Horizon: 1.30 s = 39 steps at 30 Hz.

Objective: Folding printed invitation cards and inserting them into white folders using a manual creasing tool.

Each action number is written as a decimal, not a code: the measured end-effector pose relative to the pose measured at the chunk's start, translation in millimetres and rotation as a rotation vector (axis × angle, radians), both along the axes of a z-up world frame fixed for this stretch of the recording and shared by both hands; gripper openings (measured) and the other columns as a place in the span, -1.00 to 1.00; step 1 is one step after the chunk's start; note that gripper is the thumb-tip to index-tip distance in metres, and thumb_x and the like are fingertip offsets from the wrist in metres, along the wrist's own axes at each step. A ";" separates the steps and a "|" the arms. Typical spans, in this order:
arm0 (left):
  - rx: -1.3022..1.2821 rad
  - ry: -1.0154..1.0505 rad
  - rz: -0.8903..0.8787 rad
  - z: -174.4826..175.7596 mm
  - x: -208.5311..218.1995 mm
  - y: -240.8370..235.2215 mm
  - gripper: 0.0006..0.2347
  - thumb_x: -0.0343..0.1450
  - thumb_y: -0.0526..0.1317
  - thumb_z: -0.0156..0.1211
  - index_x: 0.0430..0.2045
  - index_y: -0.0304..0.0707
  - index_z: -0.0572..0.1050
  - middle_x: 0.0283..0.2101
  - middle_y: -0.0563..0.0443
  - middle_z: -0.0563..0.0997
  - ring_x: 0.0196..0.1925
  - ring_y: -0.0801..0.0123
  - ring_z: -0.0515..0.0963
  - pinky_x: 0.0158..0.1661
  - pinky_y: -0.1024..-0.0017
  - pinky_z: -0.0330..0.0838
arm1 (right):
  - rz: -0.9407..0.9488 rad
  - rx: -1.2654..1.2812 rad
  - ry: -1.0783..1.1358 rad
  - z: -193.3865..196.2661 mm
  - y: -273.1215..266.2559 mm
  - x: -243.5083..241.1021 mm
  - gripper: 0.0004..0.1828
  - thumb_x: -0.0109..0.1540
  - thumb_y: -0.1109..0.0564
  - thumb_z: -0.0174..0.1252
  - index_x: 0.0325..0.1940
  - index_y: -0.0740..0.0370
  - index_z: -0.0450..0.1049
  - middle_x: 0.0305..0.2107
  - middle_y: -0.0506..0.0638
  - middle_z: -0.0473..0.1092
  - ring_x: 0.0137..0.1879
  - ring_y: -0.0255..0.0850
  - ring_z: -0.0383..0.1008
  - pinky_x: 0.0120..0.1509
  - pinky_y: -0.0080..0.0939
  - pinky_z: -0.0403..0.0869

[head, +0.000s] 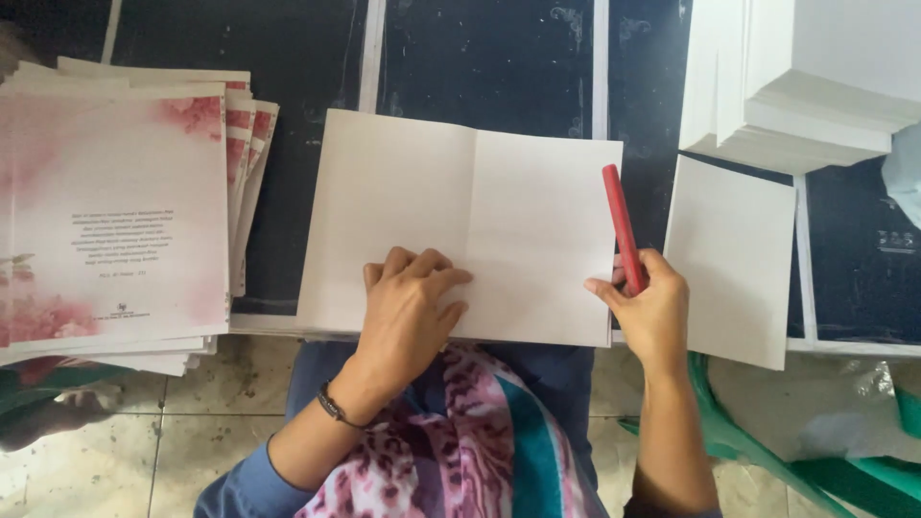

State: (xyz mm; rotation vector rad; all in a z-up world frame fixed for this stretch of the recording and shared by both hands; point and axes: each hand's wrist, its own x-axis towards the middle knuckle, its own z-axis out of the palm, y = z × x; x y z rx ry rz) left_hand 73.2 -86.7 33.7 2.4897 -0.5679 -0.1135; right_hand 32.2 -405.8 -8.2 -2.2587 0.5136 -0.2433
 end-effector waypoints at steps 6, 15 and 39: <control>-0.009 -0.096 -0.066 8.0 -15.6 0.5 -0.77 0.32 -0.29 0.36 -0.16 -0.14 0.70 -0.18 -0.08 0.64 -0.12 0.02 0.54 -0.15 0.18 0.32 | 0.012 -0.035 0.026 3.7 3.5 -2.4 -0.48 -0.03 0.15 0.62 -0.05 0.25 0.59 -0.47 0.02 0.53 -0.49 -0.24 0.41 -0.34 -0.23 0.44; -1.304 0.972 -0.219 -77.7 -87.9 77.1 -0.45 0.47 -0.49 0.12 0.36 0.06 0.26 0.13 -0.41 0.58 0.20 -0.07 0.62 0.15 0.12 0.52 | 0.038 -0.101 0.026 28.9 -9.8 -29.6 -0.38 0.03 0.21 0.59 0.15 0.30 0.56 -0.41 0.13 0.53 -0.44 -0.10 0.47 -0.24 -0.14 0.47; 0.255 -0.167 -0.365 -23.7 -20.5 -50.2 -0.33 0.50 0.18 -0.01 0.50 -0.07 0.08 0.57 -0.28 0.02 0.59 -0.15 0.00 0.45 -0.19 -0.26 | 0.218 -0.156 0.084 20.2 20.0 -34.7 -0.33 -0.05 0.07 0.59 0.12 0.20 0.56 -0.35 0.19 0.54 -0.27 0.16 0.59 -0.20 0.01 0.55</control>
